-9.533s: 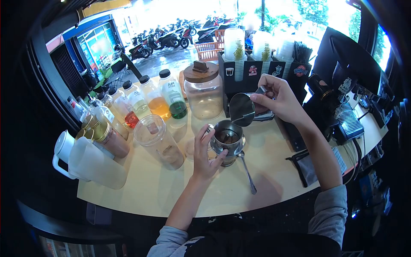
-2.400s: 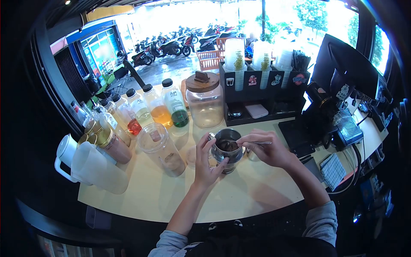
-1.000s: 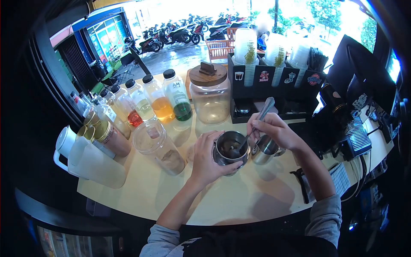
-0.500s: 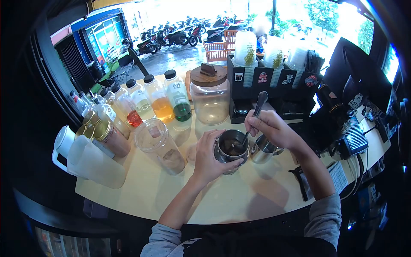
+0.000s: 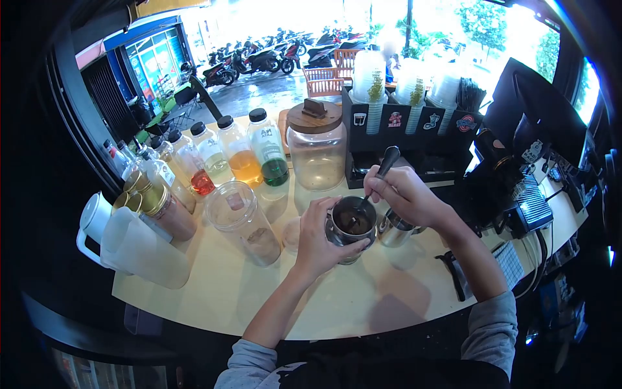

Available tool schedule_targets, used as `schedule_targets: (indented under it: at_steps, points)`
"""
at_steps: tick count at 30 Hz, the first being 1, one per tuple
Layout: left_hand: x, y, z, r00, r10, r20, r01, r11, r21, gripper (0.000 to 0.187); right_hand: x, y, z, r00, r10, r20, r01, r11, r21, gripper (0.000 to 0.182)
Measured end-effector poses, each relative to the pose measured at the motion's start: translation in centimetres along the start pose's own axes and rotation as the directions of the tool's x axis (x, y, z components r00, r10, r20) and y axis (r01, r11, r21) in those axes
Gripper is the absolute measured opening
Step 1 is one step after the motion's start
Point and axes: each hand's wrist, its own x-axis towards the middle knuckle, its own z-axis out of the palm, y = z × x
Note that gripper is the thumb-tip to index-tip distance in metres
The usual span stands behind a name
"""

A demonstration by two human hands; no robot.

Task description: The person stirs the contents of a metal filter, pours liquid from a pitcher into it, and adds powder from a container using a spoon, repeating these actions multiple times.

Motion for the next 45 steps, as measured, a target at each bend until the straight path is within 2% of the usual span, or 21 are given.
schedule_targets:
  at_steps: [1,2,4,8,10,13,17,19,22,23,25,26,29,31,32,34,35,37,41,44,45]
  points:
    - [0.0,0.0,0.0,1.0,0.001,0.001,-0.001,1.0,-0.005,0.083,0.0,-0.4,-0.6,0.995,0.089,0.047,-0.087,0.996,-0.032,0.026]
    - [-0.1,0.0,0.0,1.0,0.0,-0.002,0.0,1.0,-0.005,0.083,0.0,-0.4,-0.5,0.995,0.087,0.05,-0.086,0.996,-0.033,0.026]
    - [-0.1,-0.1,0.0,1.0,-0.004,0.004,0.004,1.0,-0.018,0.083,-0.3,-0.4,-0.2,0.986,0.161,0.035,-0.163,0.983,0.084,0.025]
    - [-0.2,-0.1,0.1,1.0,0.007,0.0,-0.007,1.0,-0.028,0.083,-0.4,-0.2,0.1,0.997,0.047,-0.063,-0.048,0.999,-0.015,0.024]
    - [-0.1,0.0,0.0,1.0,-0.004,0.001,0.004,1.0,-0.016,0.082,-0.6,-0.5,-0.1,0.993,0.116,-0.003,-0.116,0.993,0.012,0.024]
    - [-0.2,0.0,0.1,1.0,-0.01,0.0,0.01,1.0,-0.022,0.081,-0.9,-0.3,0.3,0.984,0.173,-0.034,-0.17,0.983,0.076,0.024]
    - [-0.2,-0.1,0.2,1.0,-0.005,-0.005,0.005,1.0,-0.026,0.081,-1.1,-0.5,0.6,0.991,0.105,-0.083,-0.102,0.994,0.034,0.024]
    - [-0.2,-0.1,0.2,1.0,-0.011,-0.004,0.01,1.0,-0.027,0.081,-1.1,-1.3,0.6,0.982,0.18,-0.049,-0.178,0.983,0.044,0.023]
    - [-0.2,0.2,0.0,1.0,-0.002,0.006,0.002,1.0,0.025,0.081,-0.6,-1.3,1.1,0.993,0.05,-0.105,-0.061,0.992,-0.109,0.021]
    - [-0.1,0.5,-0.4,1.0,0.004,0.006,-0.005,1.0,0.025,0.081,-0.5,-1.7,1.2,0.993,0.058,-0.1,-0.071,0.989,-0.132,0.02]
    - [0.2,1.5,-1.4,0.998,0.063,0.023,-0.066,0.977,0.202,0.077,-0.3,-1.3,1.8,0.995,0.008,-0.103,-0.024,0.988,-0.155,0.02]
    - [0.3,1.6,-1.4,0.998,0.066,0.022,-0.069,0.976,0.206,0.077,-0.2,-1.3,2.2,0.995,-0.036,-0.097,0.018,0.985,-0.173,0.02]
    - [0.7,2.2,-1.5,0.997,0.057,-0.051,-0.051,0.992,0.114,0.07,0.2,-1.7,3.1,0.994,-0.059,-0.087,0.043,0.983,-0.176,0.019]
    - [1.4,3.1,-2.1,0.987,0.158,0.027,-0.16,0.963,0.216,0.045,0.3,-2.2,3.1,0.995,-0.071,-0.072,0.052,0.97,-0.236,0.02]
    - [1.6,3.2,-2.1,0.986,0.162,0.024,-0.164,0.962,0.217,0.045,0.3,-2.3,3.1,0.995,-0.075,-0.073,0.055,0.97,-0.239,0.02]
    - [2.1,3.5,-2.3,0.988,0.152,0.0,-0.149,0.965,0.216,0.024,0.2,-2.3,3.2,0.99,-0.125,-0.071,0.102,0.959,-0.265,0.02]
    - [2.2,3.6,-2.4,0.988,0.155,0.0,-0.151,0.964,0.218,0.024,0.2,-2.5,3.0,0.989,-0.128,-0.072,0.104,0.958,-0.266,0.02]
    - [2.5,3.9,-2.5,0.976,0.22,-0.003,-0.208,0.926,0.316,0.017,-0.1,-3.1,2.4,0.999,0.011,-0.048,-0.022,0.97,-0.243,0.025]
    - [2.7,4.3,-1.9,0.974,0.222,-0.046,-0.197,0.929,0.313,0.014,-1.6,-2.4,1.7,0.971,-0.12,-0.208,0.082,0.98,-0.18,0.022]
    - [3.5,4.4,-1.7,0.987,0.147,-0.063,-0.128,0.964,0.233,0.015,-3.6,-1.3,0.3,0.96,-0.071,-0.271,0.021,0.983,-0.183,0.024]
    - [3.8,4.7,-1.9,0.984,0.164,-0.077,-0.143,0.963,0.228,0.015,-4.3,-0.8,-0.2,0.965,0.024,-0.261,-0.084,0.972,-0.222,0.024]
